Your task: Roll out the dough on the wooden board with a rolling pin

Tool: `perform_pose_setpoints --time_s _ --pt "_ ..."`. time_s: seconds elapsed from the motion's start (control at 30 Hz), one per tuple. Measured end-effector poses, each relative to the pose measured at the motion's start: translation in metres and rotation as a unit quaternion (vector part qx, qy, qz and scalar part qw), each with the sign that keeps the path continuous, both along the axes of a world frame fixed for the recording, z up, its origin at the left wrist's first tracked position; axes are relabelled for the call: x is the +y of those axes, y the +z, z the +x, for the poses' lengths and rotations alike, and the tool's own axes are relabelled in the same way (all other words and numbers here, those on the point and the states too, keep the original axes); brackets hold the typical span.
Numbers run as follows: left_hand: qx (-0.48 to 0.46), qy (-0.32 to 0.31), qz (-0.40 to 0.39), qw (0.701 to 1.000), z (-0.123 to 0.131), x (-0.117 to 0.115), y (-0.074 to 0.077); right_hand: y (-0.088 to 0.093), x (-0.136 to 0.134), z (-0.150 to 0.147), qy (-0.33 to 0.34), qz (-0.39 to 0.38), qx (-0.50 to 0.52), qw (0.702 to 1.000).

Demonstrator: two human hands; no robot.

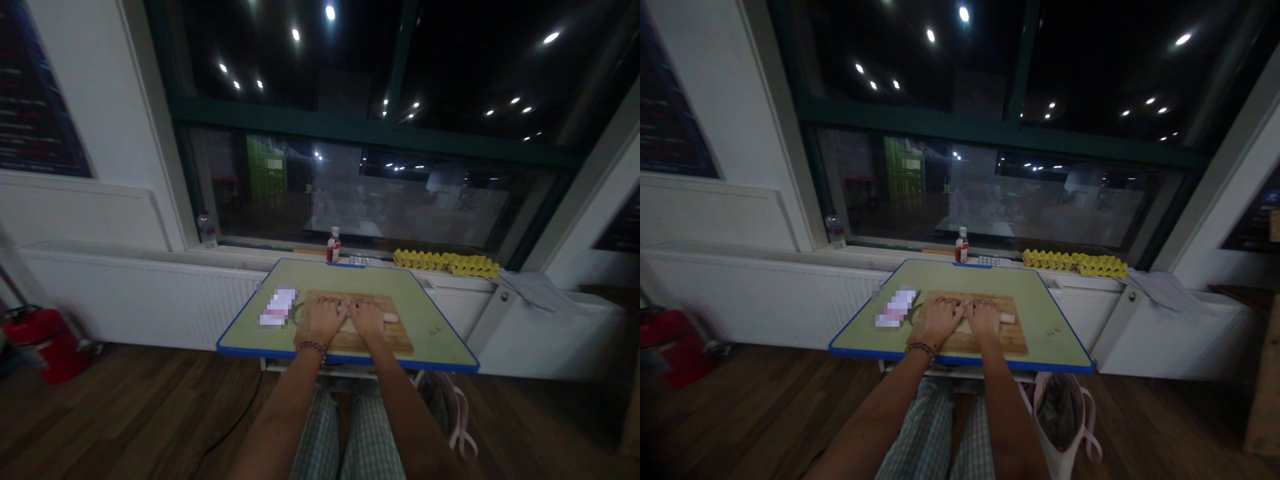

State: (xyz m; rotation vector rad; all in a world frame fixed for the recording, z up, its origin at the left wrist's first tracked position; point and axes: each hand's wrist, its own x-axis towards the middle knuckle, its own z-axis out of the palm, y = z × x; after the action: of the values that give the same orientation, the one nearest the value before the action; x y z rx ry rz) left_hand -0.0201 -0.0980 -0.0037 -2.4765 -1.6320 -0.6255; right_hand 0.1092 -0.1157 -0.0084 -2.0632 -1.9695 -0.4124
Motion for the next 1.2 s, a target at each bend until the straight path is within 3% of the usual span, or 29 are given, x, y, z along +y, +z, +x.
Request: perform_pose_setpoints --time_s 0.87,1.2 --pt "-0.013 0.006 0.008 1.000 -0.0005 0.0026 -0.0039 -0.0004 0.0014 -0.0008 -0.016 0.005 0.011 1.000" --pt "0.008 0.005 -0.001 1.000 0.0005 -0.0006 0.0018 0.0010 -0.0013 -0.0009 -0.006 0.001 0.002 1.000"
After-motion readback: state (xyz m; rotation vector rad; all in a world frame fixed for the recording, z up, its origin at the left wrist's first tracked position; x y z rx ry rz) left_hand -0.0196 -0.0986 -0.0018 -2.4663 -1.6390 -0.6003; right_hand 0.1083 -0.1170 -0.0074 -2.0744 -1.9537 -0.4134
